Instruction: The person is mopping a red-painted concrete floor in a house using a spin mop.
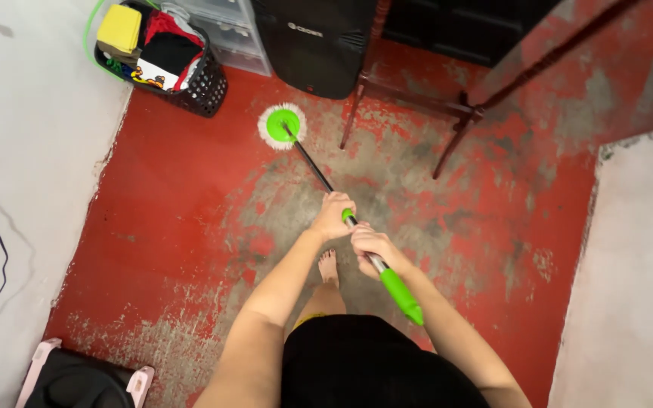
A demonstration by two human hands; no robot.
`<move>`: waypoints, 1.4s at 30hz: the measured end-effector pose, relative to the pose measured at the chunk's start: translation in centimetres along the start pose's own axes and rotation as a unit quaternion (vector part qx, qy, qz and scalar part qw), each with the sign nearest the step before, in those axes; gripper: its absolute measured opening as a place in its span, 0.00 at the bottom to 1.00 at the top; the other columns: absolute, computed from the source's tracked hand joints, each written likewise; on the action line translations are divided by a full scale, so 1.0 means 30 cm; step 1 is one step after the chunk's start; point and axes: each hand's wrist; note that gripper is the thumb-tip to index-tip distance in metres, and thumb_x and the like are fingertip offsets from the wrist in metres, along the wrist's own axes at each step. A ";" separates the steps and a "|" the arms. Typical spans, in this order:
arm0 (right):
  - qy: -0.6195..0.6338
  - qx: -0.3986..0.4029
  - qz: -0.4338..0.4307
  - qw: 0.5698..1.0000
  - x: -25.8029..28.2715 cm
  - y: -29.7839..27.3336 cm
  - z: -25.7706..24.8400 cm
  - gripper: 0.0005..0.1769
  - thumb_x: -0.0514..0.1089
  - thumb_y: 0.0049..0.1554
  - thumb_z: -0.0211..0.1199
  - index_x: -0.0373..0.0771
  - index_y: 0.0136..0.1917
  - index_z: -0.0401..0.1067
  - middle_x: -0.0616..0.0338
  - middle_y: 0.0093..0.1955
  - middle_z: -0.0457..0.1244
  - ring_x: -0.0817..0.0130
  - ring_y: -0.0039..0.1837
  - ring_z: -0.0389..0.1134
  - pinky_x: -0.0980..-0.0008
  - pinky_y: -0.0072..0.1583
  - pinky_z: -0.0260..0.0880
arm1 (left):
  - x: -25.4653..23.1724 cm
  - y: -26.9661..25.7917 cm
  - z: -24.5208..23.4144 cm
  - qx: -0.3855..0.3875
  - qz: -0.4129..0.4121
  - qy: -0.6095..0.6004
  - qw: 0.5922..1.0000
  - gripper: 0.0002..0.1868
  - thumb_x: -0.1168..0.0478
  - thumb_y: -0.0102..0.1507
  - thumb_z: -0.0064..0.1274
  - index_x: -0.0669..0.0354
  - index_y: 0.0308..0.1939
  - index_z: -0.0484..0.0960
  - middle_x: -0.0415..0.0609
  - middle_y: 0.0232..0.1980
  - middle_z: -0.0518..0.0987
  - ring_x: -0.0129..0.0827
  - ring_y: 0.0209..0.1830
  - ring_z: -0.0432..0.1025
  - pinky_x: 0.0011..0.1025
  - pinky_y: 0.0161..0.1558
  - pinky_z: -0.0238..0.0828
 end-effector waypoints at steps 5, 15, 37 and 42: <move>0.007 0.011 0.007 1.000 0.274 -0.292 -0.052 0.11 0.27 0.42 0.55 0.34 0.32 0.54 0.53 0.31 0.49 0.53 0.36 0.54 0.55 0.63 0.66 | -0.256 -0.208 0.206 0.035 0.007 -0.023 0.999 0.15 0.53 0.46 0.66 0.49 0.30 0.77 0.43 0.37 0.74 0.46 0.53 0.68 0.57 0.57 0.60; -0.036 -0.039 0.068 0.996 0.687 -0.893 0.001 0.07 0.28 0.45 0.55 0.33 0.33 0.58 0.53 0.32 0.53 0.54 0.38 0.58 0.54 0.67 0.65 | -0.649 -0.590 0.612 0.084 0.073 -0.092 0.990 0.13 0.55 0.47 0.66 0.49 0.27 0.76 0.42 0.38 0.74 0.47 0.53 0.67 0.64 0.58 0.55; -0.073 -0.166 0.068 0.981 0.508 -1.041 0.053 0.09 0.28 0.41 0.56 0.36 0.30 0.58 0.54 0.31 0.50 0.57 0.38 0.58 0.53 0.64 0.67 | -0.566 -0.485 0.769 0.169 0.157 -0.059 0.971 0.17 0.57 0.39 0.68 0.47 0.26 0.75 0.40 0.34 0.72 0.41 0.50 0.67 0.57 0.58 0.54; -0.074 -0.137 0.024 0.988 0.233 -0.887 0.029 0.12 0.33 0.36 0.61 0.39 0.29 0.57 0.57 0.29 0.51 0.57 0.37 0.59 0.51 0.62 0.66 | -0.340 -0.263 0.719 0.193 0.169 -0.044 0.966 0.17 0.57 0.41 0.68 0.50 0.26 0.73 0.42 0.34 0.71 0.43 0.50 0.66 0.55 0.58 0.56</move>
Point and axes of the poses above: each hand's wrist, its own y-axis towards the middle knuckle, its own z-axis out of the palm, x = y × z
